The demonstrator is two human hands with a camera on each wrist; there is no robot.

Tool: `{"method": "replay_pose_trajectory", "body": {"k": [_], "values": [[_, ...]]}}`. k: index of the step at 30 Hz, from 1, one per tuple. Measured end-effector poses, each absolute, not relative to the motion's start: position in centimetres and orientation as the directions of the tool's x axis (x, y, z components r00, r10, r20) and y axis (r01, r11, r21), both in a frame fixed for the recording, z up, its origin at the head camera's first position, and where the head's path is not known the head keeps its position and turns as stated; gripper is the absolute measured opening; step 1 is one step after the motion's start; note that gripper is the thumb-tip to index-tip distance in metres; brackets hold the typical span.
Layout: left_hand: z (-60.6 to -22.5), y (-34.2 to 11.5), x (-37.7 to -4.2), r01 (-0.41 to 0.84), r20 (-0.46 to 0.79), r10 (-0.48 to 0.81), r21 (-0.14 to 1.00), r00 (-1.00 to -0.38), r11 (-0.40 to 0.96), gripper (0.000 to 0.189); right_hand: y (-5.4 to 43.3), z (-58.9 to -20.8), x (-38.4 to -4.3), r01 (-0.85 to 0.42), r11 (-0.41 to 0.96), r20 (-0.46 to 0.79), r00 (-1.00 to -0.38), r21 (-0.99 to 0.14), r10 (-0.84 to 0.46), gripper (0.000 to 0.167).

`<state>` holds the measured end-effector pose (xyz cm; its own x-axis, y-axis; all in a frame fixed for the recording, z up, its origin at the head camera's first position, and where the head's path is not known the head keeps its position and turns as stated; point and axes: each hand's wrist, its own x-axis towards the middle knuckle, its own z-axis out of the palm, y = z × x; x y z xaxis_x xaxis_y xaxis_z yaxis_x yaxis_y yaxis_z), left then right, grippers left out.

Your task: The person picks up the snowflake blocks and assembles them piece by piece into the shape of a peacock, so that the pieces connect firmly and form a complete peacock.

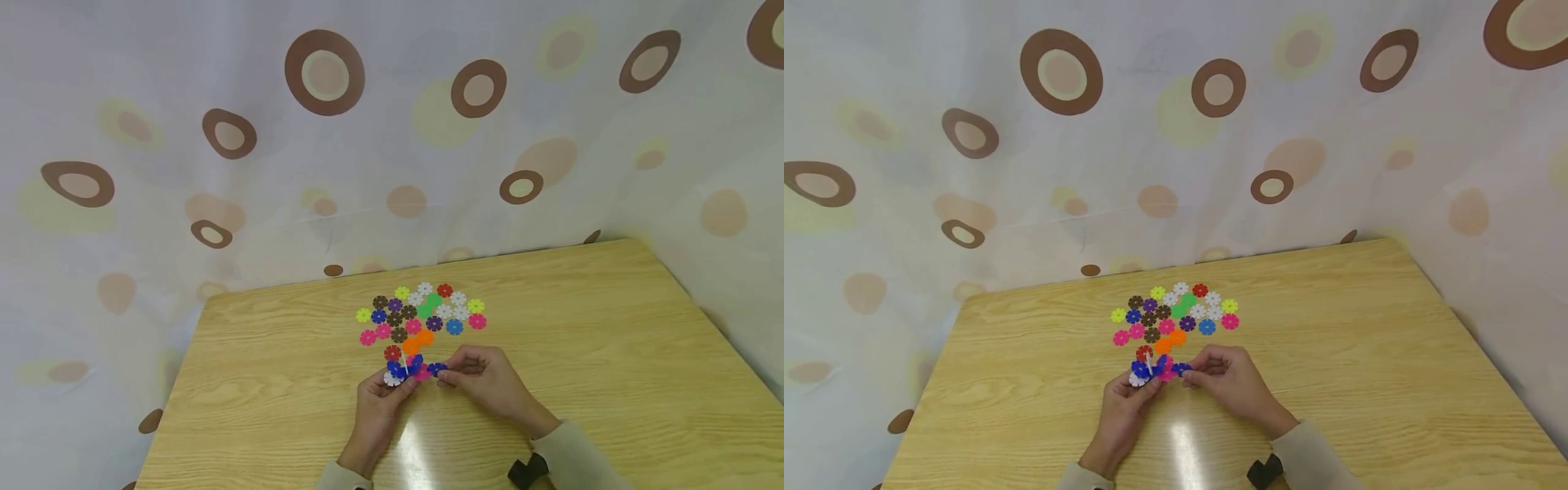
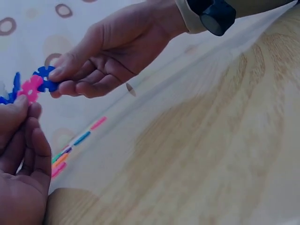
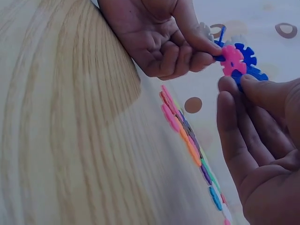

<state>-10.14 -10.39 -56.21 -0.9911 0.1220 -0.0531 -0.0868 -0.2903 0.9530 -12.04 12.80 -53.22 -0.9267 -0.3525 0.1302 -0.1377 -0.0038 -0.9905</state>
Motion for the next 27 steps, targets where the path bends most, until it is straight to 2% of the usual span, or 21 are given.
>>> {"method": "replay_pose_trajectory", "body": {"k": [4,7,11,13,16,19,22,27], "values": [[-56.1,-10.5,-10.1,-0.103,-0.06,0.144,0.942,-0.988,-0.319,0.028,12.6,-53.2,-12.0,-0.141,-0.015,0.137,-0.919,-0.99,-0.37,0.008],[-56.1,-10.6,-10.1,-0.138,-0.09,0.153,0.93,-0.984,-0.341,0.023,12.7,-52.9,-12.0,-0.122,0.041,0.099,-0.923,-0.992,-0.372,0.011],[-56.0,-10.5,-10.3,-0.177,-0.123,0.157,0.899,-0.98,-0.4,0.022,13.3,-52.4,-12.6,-0.112,0.178,0.037,-0.925,-0.978,-0.379,0.026],[-55.9,-10.4,-10.3,-0.187,-0.134,0.153,0.887,-0.979,-0.422,0.022,13.6,-52.1,-13.1,-0.148,0.274,0.039,-0.929,-0.95,-0.368,0.036],[-55.8,-10.4,-10.2,-0.196,-0.15,0.137,0.879,-0.979,-0.435,0.021,13.9,-52.0,-14.1,-0.233,0.447,0.075,-0.936,-0.863,-0.344,0.05],[-55.8,-10.3,-10.2,-0.198,-0.16,0.124,0.885,-0.979,-0.422,0.018,13.8,-52.3,-15.2,-0.259,0.625,0.068,-0.947,-0.736,-0.313,0.054],[-55.8,-10.2,-10.3,-0.203,-0.166,0.124,0.889,-0.978,-0.411,0.014,13.6,-52.7,-15.8,-0.228,0.72,0.032,-0.961,-0.655,-0.275,0.047],[-55.9,-10.0,-10.4,-0.177,-0.144,0.113,0.903,-0.983,-0.391,0.012,13.1,-52.9,-15.8,-0.207,0.735,0.06,-0.973,-0.646,-0.221,0.014]]}}
